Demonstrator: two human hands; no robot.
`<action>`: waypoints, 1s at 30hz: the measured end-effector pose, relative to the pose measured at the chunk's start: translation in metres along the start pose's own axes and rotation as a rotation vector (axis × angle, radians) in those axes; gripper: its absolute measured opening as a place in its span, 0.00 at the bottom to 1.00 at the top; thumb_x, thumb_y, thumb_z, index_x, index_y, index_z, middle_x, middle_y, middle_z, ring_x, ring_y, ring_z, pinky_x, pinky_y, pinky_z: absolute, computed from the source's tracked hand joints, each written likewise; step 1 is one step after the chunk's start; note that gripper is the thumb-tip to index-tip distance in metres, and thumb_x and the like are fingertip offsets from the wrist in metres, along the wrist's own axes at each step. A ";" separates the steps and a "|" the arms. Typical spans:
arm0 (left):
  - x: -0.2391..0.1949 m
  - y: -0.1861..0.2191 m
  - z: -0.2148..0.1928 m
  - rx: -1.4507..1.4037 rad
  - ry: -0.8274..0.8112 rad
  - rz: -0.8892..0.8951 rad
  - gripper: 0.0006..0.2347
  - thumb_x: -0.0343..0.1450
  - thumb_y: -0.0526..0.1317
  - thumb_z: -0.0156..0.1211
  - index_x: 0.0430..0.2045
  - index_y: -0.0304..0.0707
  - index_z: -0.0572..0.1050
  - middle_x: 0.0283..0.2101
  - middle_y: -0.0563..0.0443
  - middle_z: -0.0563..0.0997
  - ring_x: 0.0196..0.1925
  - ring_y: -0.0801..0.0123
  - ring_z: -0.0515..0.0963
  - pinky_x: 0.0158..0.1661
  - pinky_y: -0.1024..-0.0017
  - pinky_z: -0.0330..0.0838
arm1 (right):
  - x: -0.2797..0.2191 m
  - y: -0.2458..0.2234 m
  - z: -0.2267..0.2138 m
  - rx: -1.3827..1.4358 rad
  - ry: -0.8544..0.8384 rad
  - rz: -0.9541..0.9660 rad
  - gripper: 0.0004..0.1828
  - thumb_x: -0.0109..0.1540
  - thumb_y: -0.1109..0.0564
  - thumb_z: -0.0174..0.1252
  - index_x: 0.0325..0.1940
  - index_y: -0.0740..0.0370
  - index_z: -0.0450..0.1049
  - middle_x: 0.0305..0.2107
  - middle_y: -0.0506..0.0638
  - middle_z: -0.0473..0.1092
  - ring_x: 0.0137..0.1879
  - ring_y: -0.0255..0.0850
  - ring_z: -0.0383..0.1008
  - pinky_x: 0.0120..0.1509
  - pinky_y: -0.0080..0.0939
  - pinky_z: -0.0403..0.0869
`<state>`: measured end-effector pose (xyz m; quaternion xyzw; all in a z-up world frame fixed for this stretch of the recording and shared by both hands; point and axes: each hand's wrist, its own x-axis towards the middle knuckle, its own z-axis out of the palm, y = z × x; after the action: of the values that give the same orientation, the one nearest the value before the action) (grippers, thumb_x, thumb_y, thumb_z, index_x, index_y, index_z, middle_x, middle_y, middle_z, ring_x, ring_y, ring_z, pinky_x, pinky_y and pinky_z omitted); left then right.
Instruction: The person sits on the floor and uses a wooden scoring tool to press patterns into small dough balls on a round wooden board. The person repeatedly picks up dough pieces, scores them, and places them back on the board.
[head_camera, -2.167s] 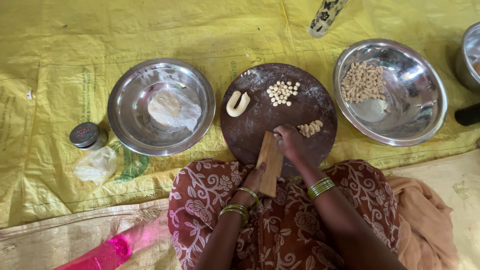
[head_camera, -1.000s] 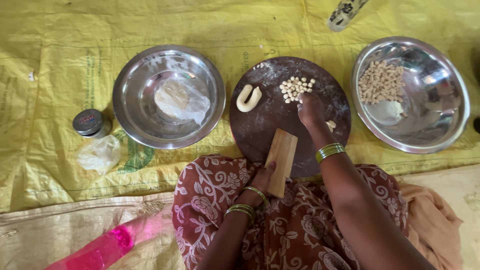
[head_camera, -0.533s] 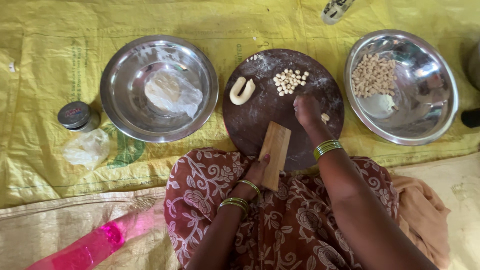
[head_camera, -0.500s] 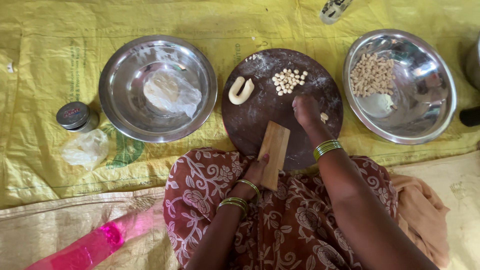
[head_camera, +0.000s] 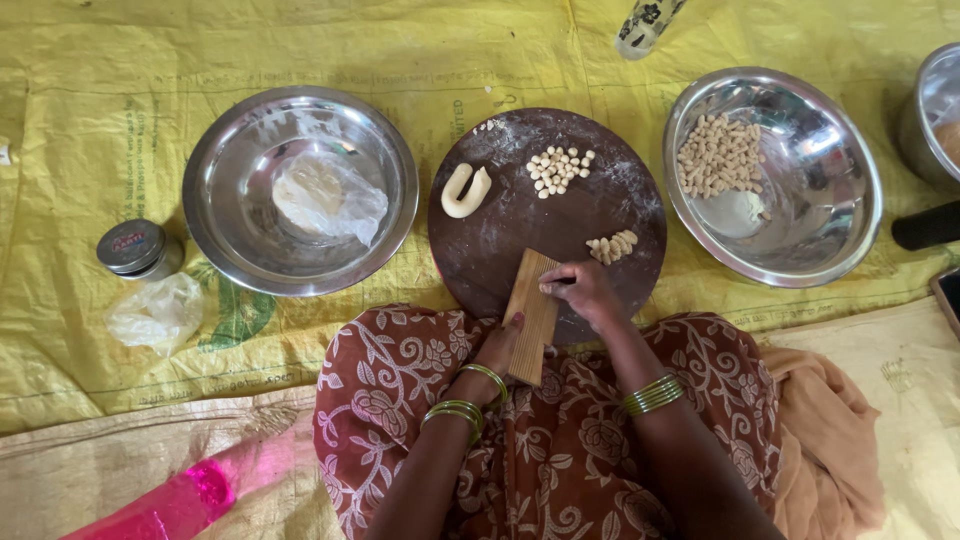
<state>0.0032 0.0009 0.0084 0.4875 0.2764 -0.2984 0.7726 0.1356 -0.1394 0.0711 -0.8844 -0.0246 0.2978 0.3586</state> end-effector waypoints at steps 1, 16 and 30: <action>-0.003 0.002 0.001 -0.032 -0.023 -0.004 0.29 0.76 0.60 0.35 0.56 0.33 0.70 0.38 0.43 0.86 0.35 0.66 0.86 0.39 0.69 0.82 | 0.000 0.001 0.001 0.004 0.001 -0.006 0.09 0.58 0.55 0.67 0.43 0.56 0.83 0.46 0.52 0.80 0.51 0.41 0.81 0.64 0.47 0.78; 0.007 -0.009 -0.002 0.005 0.061 -0.046 0.34 0.74 0.65 0.42 0.62 0.32 0.67 0.46 0.44 0.82 0.43 0.67 0.82 0.46 0.67 0.75 | 0.022 0.013 0.010 -0.261 -0.045 -0.011 0.04 0.60 0.65 0.64 0.38 0.60 0.80 0.37 0.50 0.81 0.39 0.34 0.81 0.45 0.36 0.81; 0.004 -0.006 0.000 0.004 0.062 -0.069 0.34 0.74 0.65 0.41 0.64 0.31 0.64 0.52 0.42 0.80 0.50 0.64 0.81 0.52 0.66 0.74 | 0.051 0.030 0.003 -0.297 0.039 -0.043 0.13 0.54 0.52 0.73 0.37 0.61 0.80 0.33 0.49 0.80 0.37 0.37 0.80 0.43 0.40 0.79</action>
<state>0.0017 -0.0021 0.0021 0.4881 0.3162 -0.3103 0.7520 0.1705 -0.1461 0.0241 -0.9326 -0.0801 0.2657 0.2306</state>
